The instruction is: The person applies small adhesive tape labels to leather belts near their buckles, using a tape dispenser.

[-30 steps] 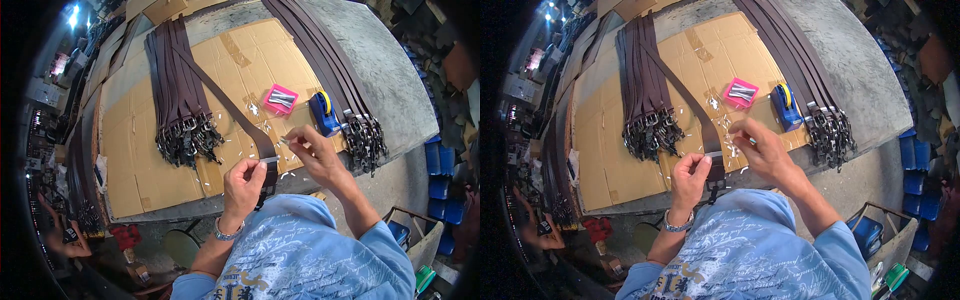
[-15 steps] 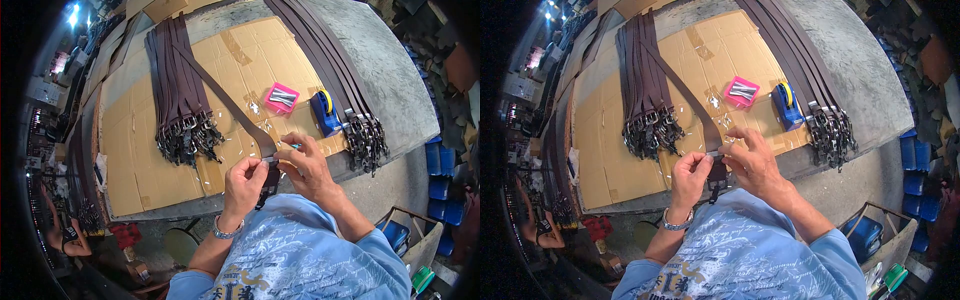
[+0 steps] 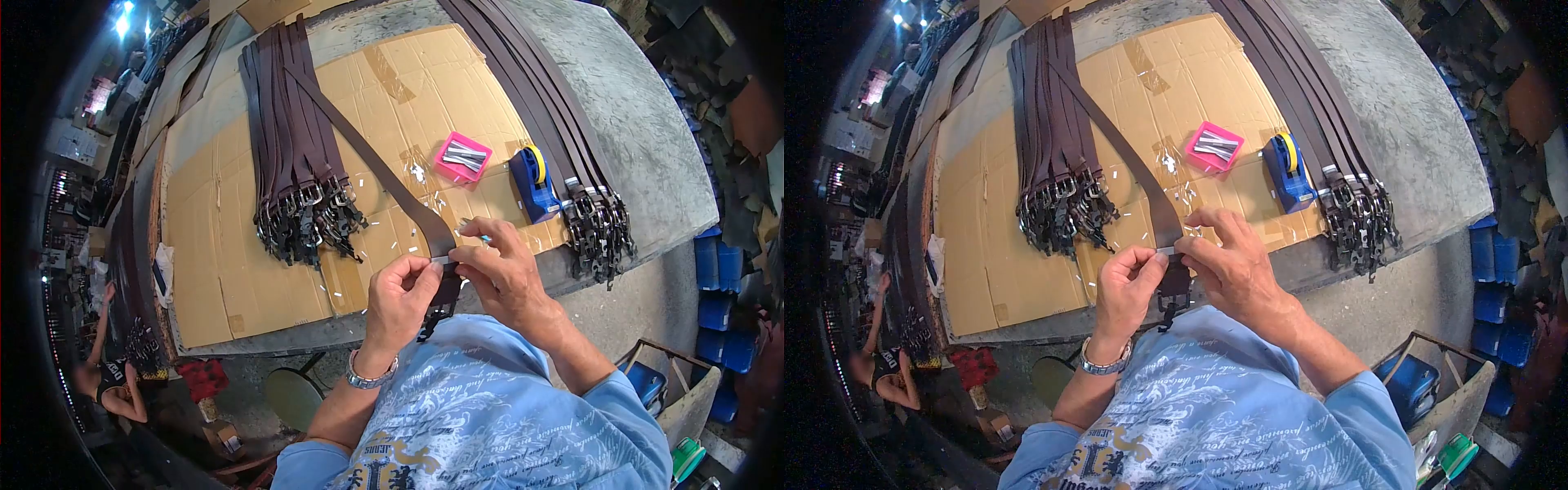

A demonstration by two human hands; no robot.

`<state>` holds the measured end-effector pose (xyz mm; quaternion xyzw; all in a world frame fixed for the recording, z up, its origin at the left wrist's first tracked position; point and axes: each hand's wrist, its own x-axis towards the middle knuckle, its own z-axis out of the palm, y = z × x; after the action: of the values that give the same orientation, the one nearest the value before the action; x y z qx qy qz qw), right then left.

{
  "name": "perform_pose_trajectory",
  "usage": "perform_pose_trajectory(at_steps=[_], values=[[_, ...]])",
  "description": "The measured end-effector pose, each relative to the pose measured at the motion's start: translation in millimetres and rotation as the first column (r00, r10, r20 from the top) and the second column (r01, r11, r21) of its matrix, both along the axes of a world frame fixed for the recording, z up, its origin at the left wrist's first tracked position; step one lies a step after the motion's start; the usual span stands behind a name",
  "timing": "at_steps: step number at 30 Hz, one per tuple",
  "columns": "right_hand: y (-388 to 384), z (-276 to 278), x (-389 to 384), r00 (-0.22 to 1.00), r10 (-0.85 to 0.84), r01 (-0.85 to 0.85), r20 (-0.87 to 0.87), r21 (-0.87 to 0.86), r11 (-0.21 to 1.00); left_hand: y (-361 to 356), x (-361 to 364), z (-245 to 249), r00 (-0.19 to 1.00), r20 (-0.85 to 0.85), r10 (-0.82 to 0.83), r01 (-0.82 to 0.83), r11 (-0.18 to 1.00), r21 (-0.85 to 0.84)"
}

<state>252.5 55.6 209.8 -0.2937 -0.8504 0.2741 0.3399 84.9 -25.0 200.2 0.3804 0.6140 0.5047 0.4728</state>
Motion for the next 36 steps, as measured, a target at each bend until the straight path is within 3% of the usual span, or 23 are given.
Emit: perform_pose_trajectory(at_steps=[13, 16, 18, 19, 20, 22, 26, 29, 36], values=[[-4.9, -5.9, -3.0, 0.997, -0.041, 0.042, -0.059, 0.009, 0.999, 1.4, -2.1, 1.4, 1.0, 0.012, -0.029, 0.029, 0.999, -0.012], [-8.6, -5.4, -1.6, 0.995, -0.075, 0.067, -0.068, -0.125, 0.99, 0.4, 1.7, 1.9, 0.999, 0.04, 0.006, -0.005, 1.0, -0.02], [-8.8, -6.5, 4.2, 0.975, -0.16, 0.089, -0.157, -0.384, 0.919, -0.2, 3.7, 1.0, 0.999, 0.05, 0.016, -0.016, 1.0, -0.009], [-10.2, -7.0, 8.2, 0.979, -0.156, 0.054, -0.129, -0.578, 0.814, -0.8, 4.6, 0.1, 0.998, 0.061, 0.024, -0.024, 1.0, -0.002], [-10.1, -11.9, 8.1, 0.979, -0.156, 0.055, -0.127, -0.578, 0.814, -0.9, 4.9, -0.8, 0.998, 0.063, 0.024, -0.024, 1.0, -0.002], [-9.7, -24.1, 6.6, 0.946, -0.133, -0.167, -0.296, -0.795, 0.583, -0.9, 5.0, -2.1, 0.997, 0.073, -0.008, 0.008, 1.0, 0.009], [-8.0, -27.6, -1.4, 0.91, -0.175, -0.269, -0.376, -0.856, 0.441, -1.7, 5.1, 1.2, 0.999, 0.023, -0.023, 0.022, 1.0, 0.022], [-7.4, -33.0, -5.4, 0.884, -0.183, -0.308, -0.43, -0.832, 0.462, -3.1, 5.3, -0.3, 1.0, -0.008, -0.021, 0.021, 0.999, 0.028], [-9.5, -33.0, -8.1, 0.884, -0.233, -0.268, -0.406, -0.847, 0.46, -8.5, 5.5, -14.1, 0.99, 0.143, -0.008, 0.008, 1.0, 0.002]])
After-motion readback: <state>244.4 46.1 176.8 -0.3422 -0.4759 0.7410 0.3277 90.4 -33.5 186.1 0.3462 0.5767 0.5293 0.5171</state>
